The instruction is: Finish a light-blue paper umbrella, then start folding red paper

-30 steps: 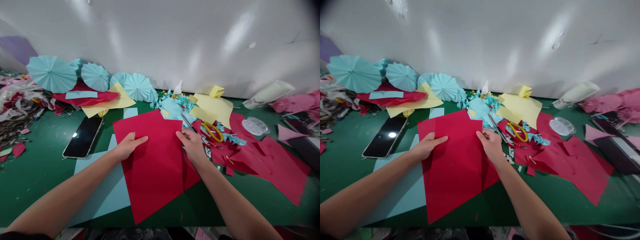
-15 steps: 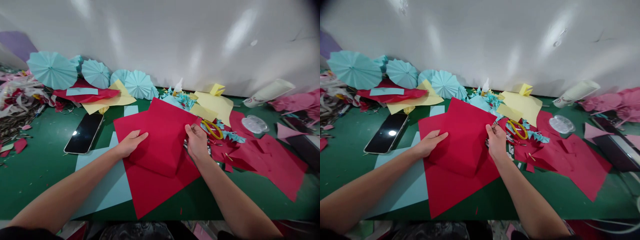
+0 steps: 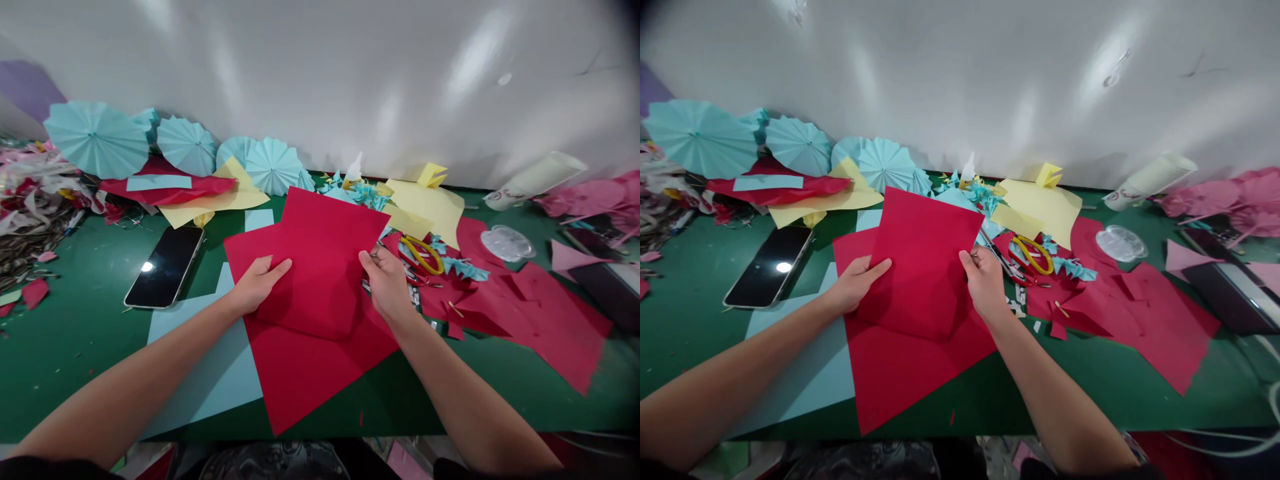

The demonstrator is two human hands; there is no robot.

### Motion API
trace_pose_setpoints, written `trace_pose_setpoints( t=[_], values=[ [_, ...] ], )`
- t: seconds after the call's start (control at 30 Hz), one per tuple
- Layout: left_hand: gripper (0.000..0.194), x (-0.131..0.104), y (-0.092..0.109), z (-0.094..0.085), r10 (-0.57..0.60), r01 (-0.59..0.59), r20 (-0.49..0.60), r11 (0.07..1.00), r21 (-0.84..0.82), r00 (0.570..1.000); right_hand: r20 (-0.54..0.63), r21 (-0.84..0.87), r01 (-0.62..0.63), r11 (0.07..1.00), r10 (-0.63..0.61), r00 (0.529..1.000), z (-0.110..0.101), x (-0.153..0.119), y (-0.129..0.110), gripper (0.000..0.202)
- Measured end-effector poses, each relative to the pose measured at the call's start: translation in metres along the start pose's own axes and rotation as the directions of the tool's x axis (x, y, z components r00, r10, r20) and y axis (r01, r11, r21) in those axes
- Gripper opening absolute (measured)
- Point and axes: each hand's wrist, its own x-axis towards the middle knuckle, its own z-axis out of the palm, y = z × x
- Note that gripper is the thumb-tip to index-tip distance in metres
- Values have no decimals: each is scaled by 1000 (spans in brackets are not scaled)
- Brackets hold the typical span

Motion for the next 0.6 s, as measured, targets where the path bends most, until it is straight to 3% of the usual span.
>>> trace_pose_setpoints(
  t=[0.13, 0.23, 0.33, 0.4, 0.47, 0.53, 0.6],
  values=[
    [34, -5, 7, -1, 151, -154, 35, 944, 290, 988, -25, 33, -21, 999, 22, 999, -1, 0, -1, 29],
    [34, -5, 7, -1, 183, -209, 100, 880, 427, 978, -41, 25, -2, 1000, 3, 999, -3, 2, -2, 27],
    [24, 0, 0, -2, 271, -237, -8, 854, 463, 962, -56, -87, 39, 995, -44, 997, -5, 3, -5, 33],
    [36, 4, -2, -3, 425, -336, -130, 840, 427, 896, -53, -179, 52, 982, -62, 997, -6, 2, -9, 35],
    [46, 4, 2, -5, 604, -471, -176, 744, 474, 777, -27, -244, 71, 967, -80, 996, -5, 0, -13, 36],
    [48, 1, 12, -5, 759, -539, -109, 548, 640, 642, 12, -279, 91, 956, -91, 996, -4, -3, -17, 36],
    [37, -3, 26, -2, 819, -530, 36, 337, 779, 573, 51, -298, 98, 950, -87, 995, -2, -6, -21, 36]
  ],
)
